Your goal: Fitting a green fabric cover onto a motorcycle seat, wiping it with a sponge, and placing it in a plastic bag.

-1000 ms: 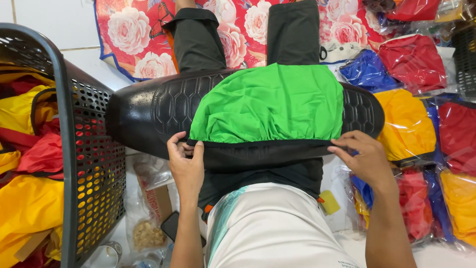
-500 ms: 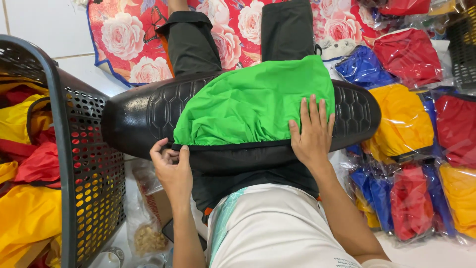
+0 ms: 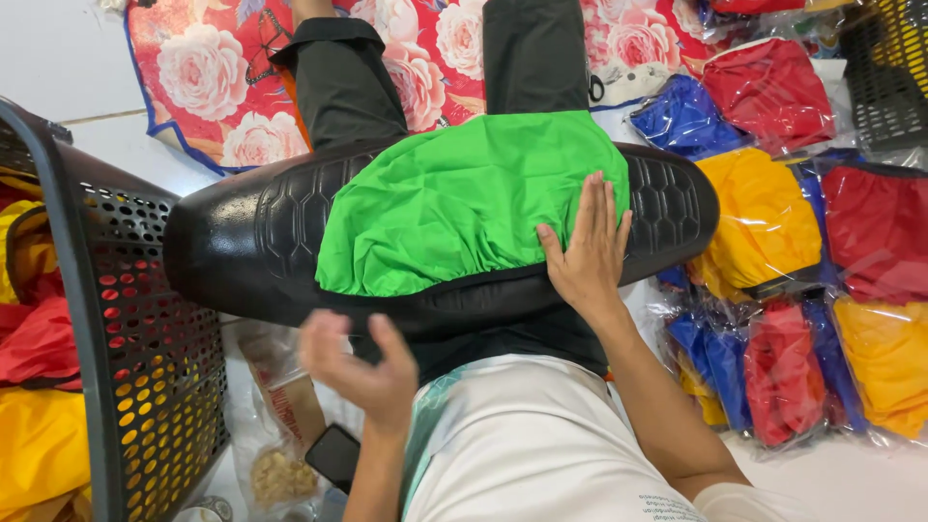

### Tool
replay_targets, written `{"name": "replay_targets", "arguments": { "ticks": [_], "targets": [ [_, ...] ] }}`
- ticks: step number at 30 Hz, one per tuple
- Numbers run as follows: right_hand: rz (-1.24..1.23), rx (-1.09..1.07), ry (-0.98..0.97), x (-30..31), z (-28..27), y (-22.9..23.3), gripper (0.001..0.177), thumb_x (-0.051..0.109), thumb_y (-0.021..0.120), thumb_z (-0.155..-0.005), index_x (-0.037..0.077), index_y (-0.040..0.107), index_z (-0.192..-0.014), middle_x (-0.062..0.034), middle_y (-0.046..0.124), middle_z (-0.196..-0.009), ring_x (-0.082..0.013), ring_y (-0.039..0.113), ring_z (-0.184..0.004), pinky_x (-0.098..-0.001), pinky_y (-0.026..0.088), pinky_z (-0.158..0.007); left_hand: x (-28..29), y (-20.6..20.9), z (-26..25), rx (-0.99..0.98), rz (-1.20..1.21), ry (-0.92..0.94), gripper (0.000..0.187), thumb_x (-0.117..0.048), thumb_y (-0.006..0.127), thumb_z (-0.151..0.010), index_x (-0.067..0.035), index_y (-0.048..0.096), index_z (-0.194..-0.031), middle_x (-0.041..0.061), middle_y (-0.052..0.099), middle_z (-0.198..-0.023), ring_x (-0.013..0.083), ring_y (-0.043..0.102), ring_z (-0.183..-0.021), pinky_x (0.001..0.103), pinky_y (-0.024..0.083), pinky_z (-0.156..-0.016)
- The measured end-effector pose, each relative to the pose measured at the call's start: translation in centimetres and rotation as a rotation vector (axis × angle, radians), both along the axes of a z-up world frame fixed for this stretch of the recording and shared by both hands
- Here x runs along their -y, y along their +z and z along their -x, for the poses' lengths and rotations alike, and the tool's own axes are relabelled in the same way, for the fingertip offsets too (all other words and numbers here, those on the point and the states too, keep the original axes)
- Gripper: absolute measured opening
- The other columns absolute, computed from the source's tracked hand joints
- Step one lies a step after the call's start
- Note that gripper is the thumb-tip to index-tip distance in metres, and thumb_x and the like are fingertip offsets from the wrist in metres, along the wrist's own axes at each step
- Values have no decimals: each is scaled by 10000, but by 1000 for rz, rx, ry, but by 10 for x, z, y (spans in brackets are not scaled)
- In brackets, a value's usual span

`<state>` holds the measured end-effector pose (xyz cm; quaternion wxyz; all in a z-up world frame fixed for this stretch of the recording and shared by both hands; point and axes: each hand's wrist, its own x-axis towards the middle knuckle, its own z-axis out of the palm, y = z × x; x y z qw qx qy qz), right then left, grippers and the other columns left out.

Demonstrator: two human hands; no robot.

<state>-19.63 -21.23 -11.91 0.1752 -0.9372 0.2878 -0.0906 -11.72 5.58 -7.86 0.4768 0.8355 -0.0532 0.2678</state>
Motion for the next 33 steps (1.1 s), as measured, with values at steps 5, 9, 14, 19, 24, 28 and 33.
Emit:
{"name": "replay_targets", "arguments": {
  "ticks": [5, 9, 14, 19, 24, 28, 33],
  "targets": [
    [-12, -22, 5, 2, -2, 1, 902, 569, 514, -1029, 28, 138, -1645, -239, 79, -1710, -439, 85, -1575, -758, 81, -1175, 81, 5, 19, 576, -241, -886, 192, -46, 684, -978, -82, 740, -1159, 115, 726, -1180, 240, 733, -1065, 309, 614, -920],
    [-31, -32, 1, 7, 0, 0, 848, 529, 514, -1052, 38, 149, -1640, -237, 5, -1710, -444, 40, -1574, -764, 76, -1178, 104, -32, 21, 427, -351, -917, 338, -133, 462, -1094, -109, 625, -1389, 133, 649, -1313, 253, 674, -1193, 322, 570, -990],
    [-329, 322, 30, 15, 4, 15, 455, 239, 493, -1096, 32, 384, -1486, -258, 93, -1687, -447, 93, -1565, -646, 121, -1244, 101, -34, 19, 463, -476, -848, 399, -99, 423, -1082, -112, 574, -1451, 127, 653, -1309, 209, 684, -1138, 294, 568, -927],
    [-414, 773, -150, 69, 63, 3, 103, 111, 458, -1105, 81, 377, -1161, -168, 490, -1217, -240, 538, -1017, -357, 422, -933, 121, -28, 18, 675, -655, -667, 458, 3, 569, -982, -149, 621, -1411, 82, 640, -1050, 178, 662, -931, 254, 542, -780],
    [-508, 112, -366, 146, 155, -43, 289, 257, 750, -1029, 53, 544, -1036, -163, 708, -858, -201, 649, -514, -291, 484, -428, 147, -33, 35, 731, -798, -593, 597, 187, 593, -829, -83, 651, -1358, 64, 540, -775, 191, 579, -662, 251, 455, -589],
    [-813, -261, -408, 130, 152, -6, 325, 298, 651, -996, -24, 621, -1025, -201, 697, -764, -217, 643, -481, -311, 547, -450, 154, -25, 40, 776, -992, -530, 313, 107, 683, -799, -26, 748, -1075, 105, 615, -746, 256, 646, -643, 292, 390, -502],
    [-799, -1002, -230, 120, 187, -60, 416, 235, 803, -810, -61, 792, -1101, -301, 770, -956, -328, 790, -721, -411, 669, -670, 154, -19, 41, 791, -1021, -539, 139, -7, 712, -882, -48, 764, -1004, 102, 649, -868, 261, 660, -658, 290, 414, -493]
  ]
}}
